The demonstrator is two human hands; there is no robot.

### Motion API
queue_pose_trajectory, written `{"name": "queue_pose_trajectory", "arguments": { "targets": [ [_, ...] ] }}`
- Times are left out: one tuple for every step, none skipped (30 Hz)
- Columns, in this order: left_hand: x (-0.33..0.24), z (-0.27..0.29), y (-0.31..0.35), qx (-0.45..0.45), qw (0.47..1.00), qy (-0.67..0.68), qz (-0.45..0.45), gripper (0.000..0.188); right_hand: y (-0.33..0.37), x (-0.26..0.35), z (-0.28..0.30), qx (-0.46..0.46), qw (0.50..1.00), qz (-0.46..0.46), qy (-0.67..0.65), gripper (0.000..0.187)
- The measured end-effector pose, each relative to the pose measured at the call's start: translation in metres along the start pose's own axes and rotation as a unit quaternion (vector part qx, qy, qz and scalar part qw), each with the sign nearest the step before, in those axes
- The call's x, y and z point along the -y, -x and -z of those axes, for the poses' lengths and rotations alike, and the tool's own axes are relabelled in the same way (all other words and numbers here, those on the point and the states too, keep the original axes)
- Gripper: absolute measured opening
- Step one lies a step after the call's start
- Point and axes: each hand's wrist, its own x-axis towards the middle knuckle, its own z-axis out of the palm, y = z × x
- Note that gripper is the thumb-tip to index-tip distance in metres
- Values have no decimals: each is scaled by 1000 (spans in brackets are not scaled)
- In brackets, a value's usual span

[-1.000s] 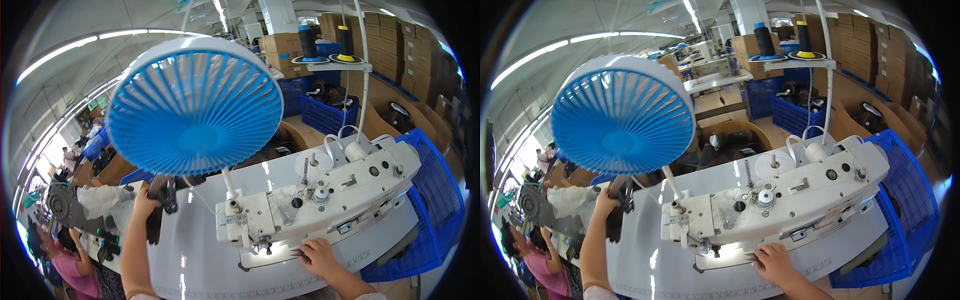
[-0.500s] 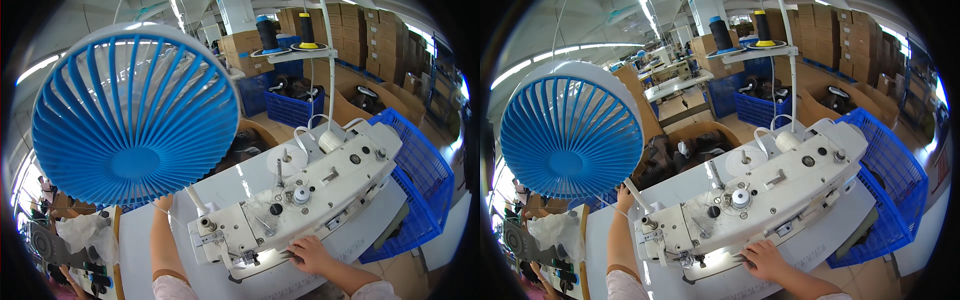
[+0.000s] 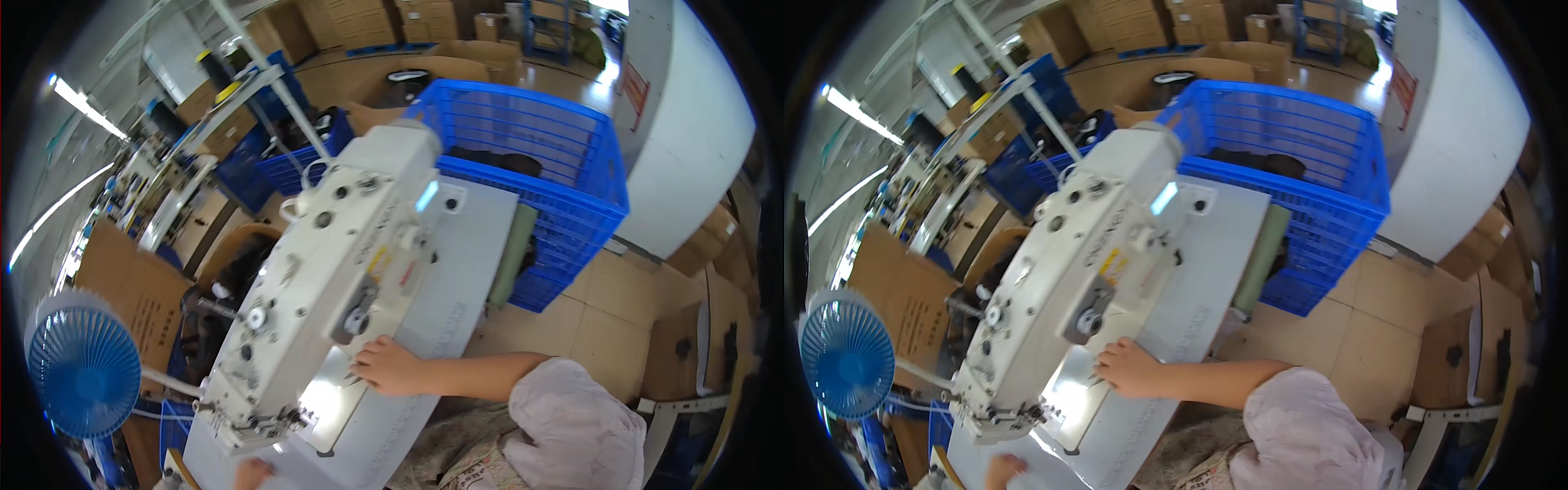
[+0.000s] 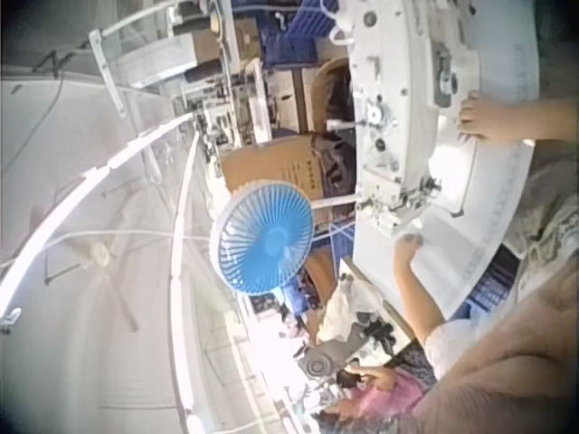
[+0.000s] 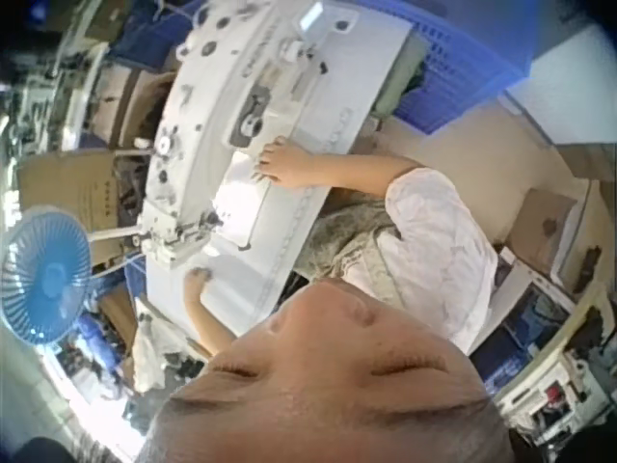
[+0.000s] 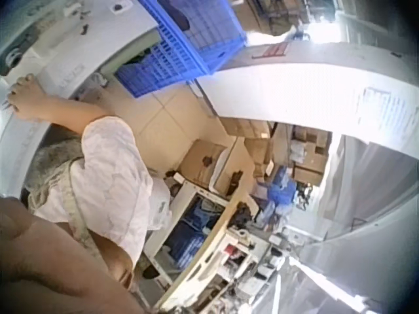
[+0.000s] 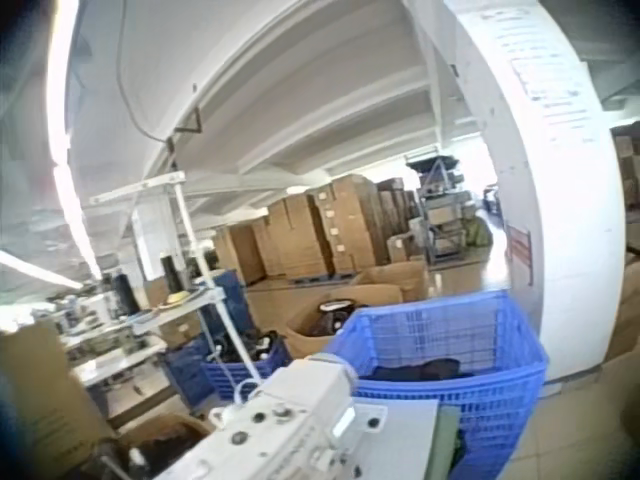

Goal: The person sews boot parts using a sewing machine, trims threads with snips, and places finished pieces into a basket while retrieving new ones. The person then removes the bobbin from the sewing machine and cuts thread using snips.

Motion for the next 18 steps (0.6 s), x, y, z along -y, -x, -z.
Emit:
{"name": "queue_pose_trajectory", "arguments": {
  "targets": [
    [-64, -13, 22, 133, 991, -11, -6, 27, 10, -9, -1, 1, 999, -25, 25, 31],
    [-138, -31, 69, 258, 966, -22, -1, 34, 17, -13, -1, 0, 998, -46, 31, 31],
    [-176, -45, 101, 275, 955, -30, -105, 29, 14, -9, -3, -32, 999, -25, 16, 31],
    [-204, -61, 123, 293, 933, -35, -207, 26, 14, -8, -3, -60, 998, -5, 1, 31],
    [-224, -80, 132, 249, 927, -62, -273, 26, 15, -7, 4, -62, 998, -10, -2, 31],
    [-244, -97, 136, 205, 914, -88, -339, 26, 18, -9, 11, -98, 995, -10, -26, 33],
    [-273, -105, 136, 195, 903, -74, -374, 29, 22, -10, 22, -135, 990, -10, -51, 34],
    [-309, -109, 132, 185, 891, -59, -410, 33, 27, -18, 40, -138, 989, -14, -51, 34],
    [-342, -118, 124, 104, 866, -63, -485, 31, 32, -31, 64, -164, 982, -10, -97, 31],
    [-374, -127, 113, 22, 829, -64, -555, 30, 36, -49, 90, -189, 972, -5, -142, 28],
    [-409, -139, 97, -48, 797, -97, -594, 38, 48, -77, 120, -212, 973, -34, -88, 25],
    [-437, -152, 84, -123, 761, -125, -625, 47, 58, -107, 152, -232, 970, -56, -37, 21],
    [-461, -166, 79, -123, 757, -123, -630, 47, 65, -136, 189, -307, 946, -91, -52, 16],
    [-483, -179, 76, -151, 761, -125, -619, 51, 71, -173, 217, -320, 932, -168, 24, 17],
    [-500, -188, 69, -177, 764, -127, -607, 55, 74, -214, 248, -417, 894, -157, 60, 13],
    [-509, -195, 62, -180, 762, -125, -610, 55, 81, -257, 278, -401, 888, -202, 96, 14],
    [-509, -203, 55, -171, 762, -146, -607, 62, 86, -294, 301, -380, 878, -268, 109, 17],
    [-508, -209, 48, -162, 761, -167, -605, 69, 93, -334, 318, -315, 869, -344, 163, 21]
  ]
}}
